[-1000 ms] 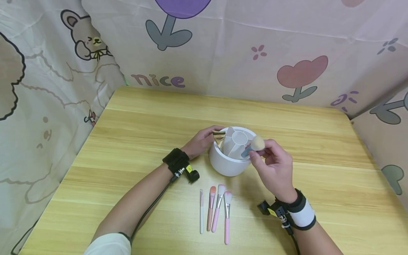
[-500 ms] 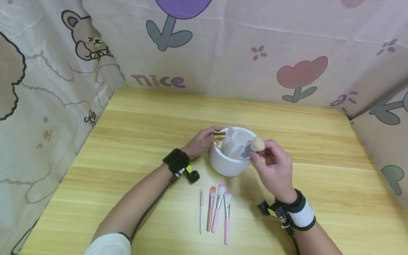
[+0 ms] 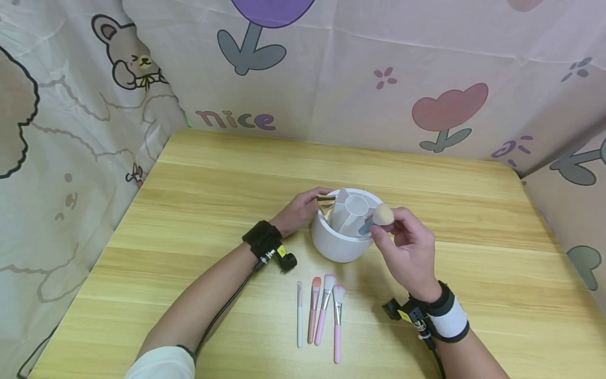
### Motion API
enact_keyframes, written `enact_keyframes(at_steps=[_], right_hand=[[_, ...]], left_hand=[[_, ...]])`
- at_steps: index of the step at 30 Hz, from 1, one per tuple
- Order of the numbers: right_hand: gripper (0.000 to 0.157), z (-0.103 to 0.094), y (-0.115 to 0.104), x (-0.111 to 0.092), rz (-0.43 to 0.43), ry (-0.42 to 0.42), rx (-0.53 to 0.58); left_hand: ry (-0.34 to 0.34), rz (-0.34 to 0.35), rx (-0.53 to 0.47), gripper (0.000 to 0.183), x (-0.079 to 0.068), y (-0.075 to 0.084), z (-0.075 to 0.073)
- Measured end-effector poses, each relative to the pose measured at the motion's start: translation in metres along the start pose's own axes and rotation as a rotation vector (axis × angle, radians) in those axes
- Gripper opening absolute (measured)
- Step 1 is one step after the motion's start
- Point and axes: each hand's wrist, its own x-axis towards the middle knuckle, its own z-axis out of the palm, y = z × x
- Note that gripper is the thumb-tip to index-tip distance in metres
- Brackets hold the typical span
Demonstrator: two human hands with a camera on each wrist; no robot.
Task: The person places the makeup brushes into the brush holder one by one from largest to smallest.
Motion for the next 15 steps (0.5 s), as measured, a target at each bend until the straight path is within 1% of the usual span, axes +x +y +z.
enact_keyframes(at_steps=[9,15], right_hand=[[0.018,-0.0006,0.0005,0.0002,0.003,-0.005,0.022],[0.018,-0.0008,0.0001,0.0003,0.005,-0.005,0.013]], left_hand=[[0.001,-0.006,0.003,0.049,-0.0002,0.0003,-0.0001],[0.002,-0.012,0.013,0.049,-0.0005,0.0012,-0.0001]])
